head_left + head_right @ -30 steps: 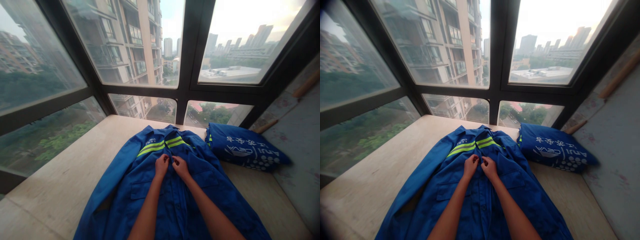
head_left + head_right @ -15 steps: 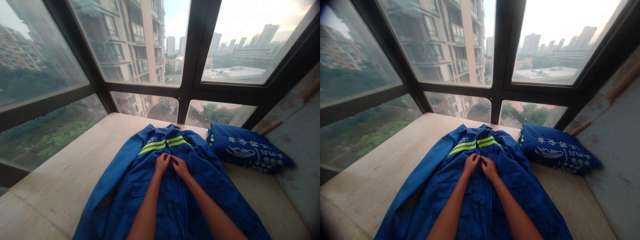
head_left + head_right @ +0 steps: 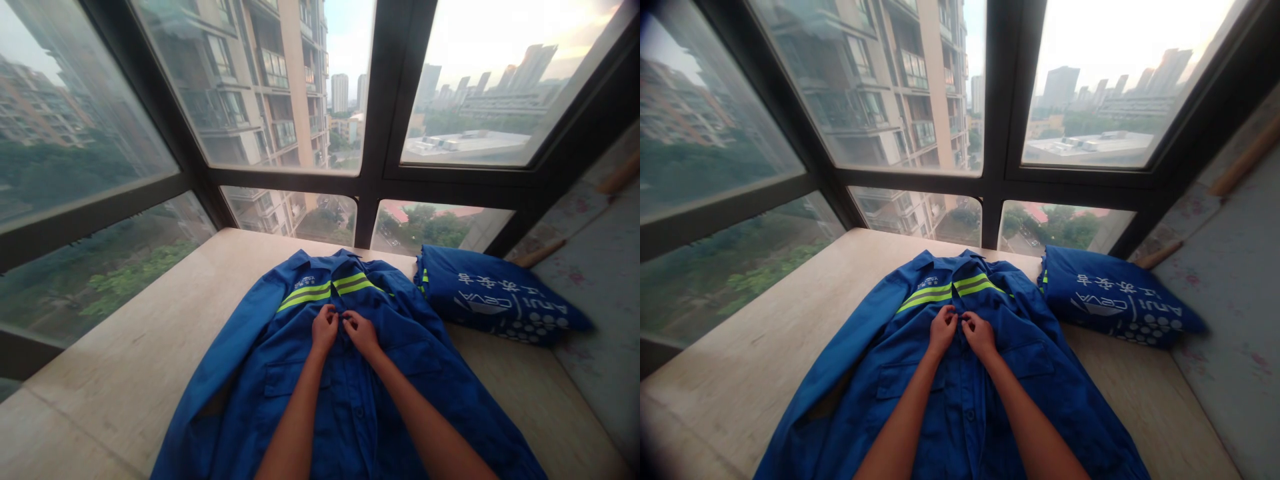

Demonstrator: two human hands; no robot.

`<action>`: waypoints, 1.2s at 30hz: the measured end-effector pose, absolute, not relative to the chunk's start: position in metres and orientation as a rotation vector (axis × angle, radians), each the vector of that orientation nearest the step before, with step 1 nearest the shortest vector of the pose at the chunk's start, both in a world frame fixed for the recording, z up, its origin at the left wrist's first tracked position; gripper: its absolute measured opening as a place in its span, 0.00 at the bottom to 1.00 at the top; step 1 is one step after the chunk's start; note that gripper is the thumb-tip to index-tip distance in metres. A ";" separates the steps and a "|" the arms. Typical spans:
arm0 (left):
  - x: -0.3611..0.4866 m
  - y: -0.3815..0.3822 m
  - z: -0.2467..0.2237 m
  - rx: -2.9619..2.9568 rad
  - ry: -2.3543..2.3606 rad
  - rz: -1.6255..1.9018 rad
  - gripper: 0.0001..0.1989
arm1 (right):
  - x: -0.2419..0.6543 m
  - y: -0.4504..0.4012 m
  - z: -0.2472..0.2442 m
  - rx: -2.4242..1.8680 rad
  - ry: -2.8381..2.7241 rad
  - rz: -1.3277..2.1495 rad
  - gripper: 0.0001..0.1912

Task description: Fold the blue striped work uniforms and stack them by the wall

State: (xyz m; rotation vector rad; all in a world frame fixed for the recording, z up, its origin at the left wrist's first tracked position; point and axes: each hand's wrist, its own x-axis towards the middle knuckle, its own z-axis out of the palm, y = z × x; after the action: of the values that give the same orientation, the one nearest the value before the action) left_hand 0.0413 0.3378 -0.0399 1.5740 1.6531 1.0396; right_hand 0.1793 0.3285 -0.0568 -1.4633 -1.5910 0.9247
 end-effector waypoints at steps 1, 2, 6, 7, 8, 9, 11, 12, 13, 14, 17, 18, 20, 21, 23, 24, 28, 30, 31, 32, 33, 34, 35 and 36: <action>0.041 0.337 -0.039 1.568 1.646 1.045 0.10 | 0.179 0.329 -0.055 -1.486 -1.597 0.925 0.16; 0.041 0.337 -0.039 1.565 1.640 1.049 0.11 | 0.179 0.330 -0.054 -1.512 -1.604 0.925 0.15; 0.040 0.334 -0.037 1.557 1.630 1.056 0.11 | 0.178 0.336 -0.047 -1.616 -1.642 0.942 0.12; 0.040 0.334 -0.037 1.556 1.630 1.058 0.11 | 0.178 0.338 -0.046 -1.640 -1.654 0.949 0.12; 0.040 0.334 -0.036 1.556 1.631 1.061 0.11 | 0.178 0.340 -0.044 -1.664 -1.665 0.956 0.11; 0.041 0.333 -0.036 1.556 1.632 1.063 0.11 | 0.178 0.341 -0.042 -1.687 -1.674 0.963 0.10; 0.041 0.333 -0.036 1.558 1.632 1.068 0.11 | 0.178 0.345 -0.039 -1.735 -1.686 0.986 0.10; 0.041 0.333 -0.036 1.559 1.631 1.069 0.11 | 0.178 0.347 -0.038 -1.754 -1.690 1.005 0.11; 0.041 0.333 -0.036 1.560 1.629 1.071 0.11 | 0.178 0.350 -0.037 -1.768 -1.693 1.030 0.11; 0.041 0.333 -0.035 1.562 1.627 1.073 0.11 | 0.179 0.352 -0.035 -1.775 -1.697 1.061 0.12; 0.041 0.332 -0.035 1.569 1.616 1.081 0.12 | 0.181 0.358 -0.031 -1.760 -1.705 1.162 0.15; 0.041 0.332 -0.035 1.572 1.611 1.084 0.12 | 0.182 0.360 -0.029 -1.750 -1.705 1.192 0.16; 0.041 0.331 -0.035 1.579 1.604 1.088 0.12 | 0.184 0.363 -0.026 -1.731 -1.701 1.239 0.19; 0.041 0.331 -0.035 1.582 1.602 1.090 0.12 | 0.184 0.364 -0.024 -1.722 -1.697 1.257 0.19; 0.041 0.330 -0.036 1.587 1.600 1.093 0.12 | 0.184 0.365 -0.022 -1.704 -1.688 1.286 0.19; 0.041 0.330 -0.036 1.590 1.600 1.094 0.12 | 0.184 0.365 -0.021 -1.694 -1.684 1.296 0.19; 0.041 0.330 -0.036 1.598 1.596 1.098 0.12 | 0.185 0.364 -0.022 -1.650 -1.668 1.310 0.19; 0.041 0.330 -0.036 1.600 1.593 1.099 0.12 | 0.186 0.361 -0.024 -1.626 -1.665 1.305 0.18; 0.041 0.330 -0.036 1.601 1.592 1.100 0.12 | 0.186 0.360 -0.026 -1.614 -1.664 1.299 0.17; 0.041 0.331 -0.037 1.602 1.592 1.100 0.12 | 0.186 0.358 -0.028 -1.603 -1.663 1.291 0.16; 0.041 0.331 -0.037 1.602 1.592 1.099 0.12 | 0.186 0.357 -0.030 -1.591 -1.661 1.281 0.15; 0.040 0.330 -0.037 1.603 1.591 1.097 0.13 | 0.186 0.356 -0.032 -1.580 -1.659 1.268 0.16; 0.040 0.330 -0.037 1.604 1.589 1.094 0.13 | 0.186 0.355 -0.034 -1.570 -1.656 1.256 0.17; 0.040 0.330 -0.037 1.606 1.586 1.089 0.13 | 0.186 0.355 -0.037 -1.561 -1.652 1.243 0.18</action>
State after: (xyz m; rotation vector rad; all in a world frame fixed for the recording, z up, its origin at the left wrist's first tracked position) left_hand 0.0400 0.3303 -0.0374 1.6062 1.5864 1.0893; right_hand 0.1859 0.3554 -0.0366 -1.5608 -1.6523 1.2433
